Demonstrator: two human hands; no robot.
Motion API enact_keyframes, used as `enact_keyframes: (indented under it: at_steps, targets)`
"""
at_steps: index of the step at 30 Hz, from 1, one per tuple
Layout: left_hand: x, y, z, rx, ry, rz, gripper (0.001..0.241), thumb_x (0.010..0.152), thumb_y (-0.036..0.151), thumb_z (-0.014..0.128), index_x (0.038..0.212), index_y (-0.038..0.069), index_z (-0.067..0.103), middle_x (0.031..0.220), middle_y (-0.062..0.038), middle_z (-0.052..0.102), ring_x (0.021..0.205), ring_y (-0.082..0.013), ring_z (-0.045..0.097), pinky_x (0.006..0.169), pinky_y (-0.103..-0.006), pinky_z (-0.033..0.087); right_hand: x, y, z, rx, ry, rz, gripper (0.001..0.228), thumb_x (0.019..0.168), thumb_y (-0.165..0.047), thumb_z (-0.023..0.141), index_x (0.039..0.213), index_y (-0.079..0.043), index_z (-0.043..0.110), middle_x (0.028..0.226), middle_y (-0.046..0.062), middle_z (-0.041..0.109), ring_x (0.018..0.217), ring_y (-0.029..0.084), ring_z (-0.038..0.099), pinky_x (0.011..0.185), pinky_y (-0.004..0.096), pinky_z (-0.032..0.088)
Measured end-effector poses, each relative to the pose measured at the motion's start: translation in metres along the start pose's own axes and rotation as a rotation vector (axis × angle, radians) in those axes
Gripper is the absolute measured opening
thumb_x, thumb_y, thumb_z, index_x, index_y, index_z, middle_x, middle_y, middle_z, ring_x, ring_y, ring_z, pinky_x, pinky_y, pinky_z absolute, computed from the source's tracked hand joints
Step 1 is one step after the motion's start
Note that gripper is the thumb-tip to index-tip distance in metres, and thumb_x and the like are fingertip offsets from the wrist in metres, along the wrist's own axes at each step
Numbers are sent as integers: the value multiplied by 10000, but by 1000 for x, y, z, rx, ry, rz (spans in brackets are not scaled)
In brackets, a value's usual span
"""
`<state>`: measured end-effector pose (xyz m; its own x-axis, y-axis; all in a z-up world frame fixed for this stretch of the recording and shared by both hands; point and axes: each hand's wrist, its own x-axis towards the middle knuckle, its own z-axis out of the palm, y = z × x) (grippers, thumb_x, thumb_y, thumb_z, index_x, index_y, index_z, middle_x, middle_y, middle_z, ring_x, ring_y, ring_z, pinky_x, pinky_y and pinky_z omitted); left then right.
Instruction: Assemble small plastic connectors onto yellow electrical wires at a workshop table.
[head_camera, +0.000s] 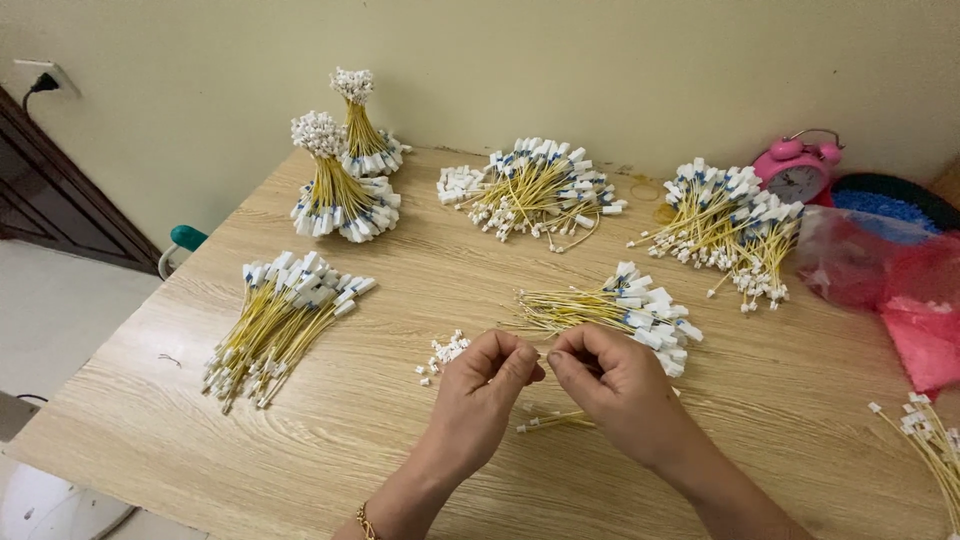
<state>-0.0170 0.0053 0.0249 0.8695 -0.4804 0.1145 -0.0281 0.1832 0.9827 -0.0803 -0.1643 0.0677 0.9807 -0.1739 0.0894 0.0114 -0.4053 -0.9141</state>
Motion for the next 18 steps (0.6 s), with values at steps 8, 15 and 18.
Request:
enact_keyframes:
  at_steps: [8,15,18]
  targets:
    - [0,6,-5,-104,-22,-96,215,1015,205,606,1050,17,706,903,-31,716,864,-104,651,808,-267,556,6,20,-2,3,-27,18,119,939,-160,662,941,-47,696,738,-28,611,633,53,487,546,245,442]
    - [3,-1,-13,-146,-22,-126,200,969,154,661,1100,17,724,932,-23,726,869,-104,647,809,-264,555,7,16,-2,83,-46,43,107,945,-150,646,938,-50,686,744,-39,594,659,54,486,564,242,437]
    - [2,2,-11,-160,-35,-144,186,968,147,680,1076,3,725,922,-17,713,858,-98,630,806,-259,550,7,23,-1,104,-51,46,107,946,-145,652,925,-44,680,742,-40,577,652,56,473,561,244,424]
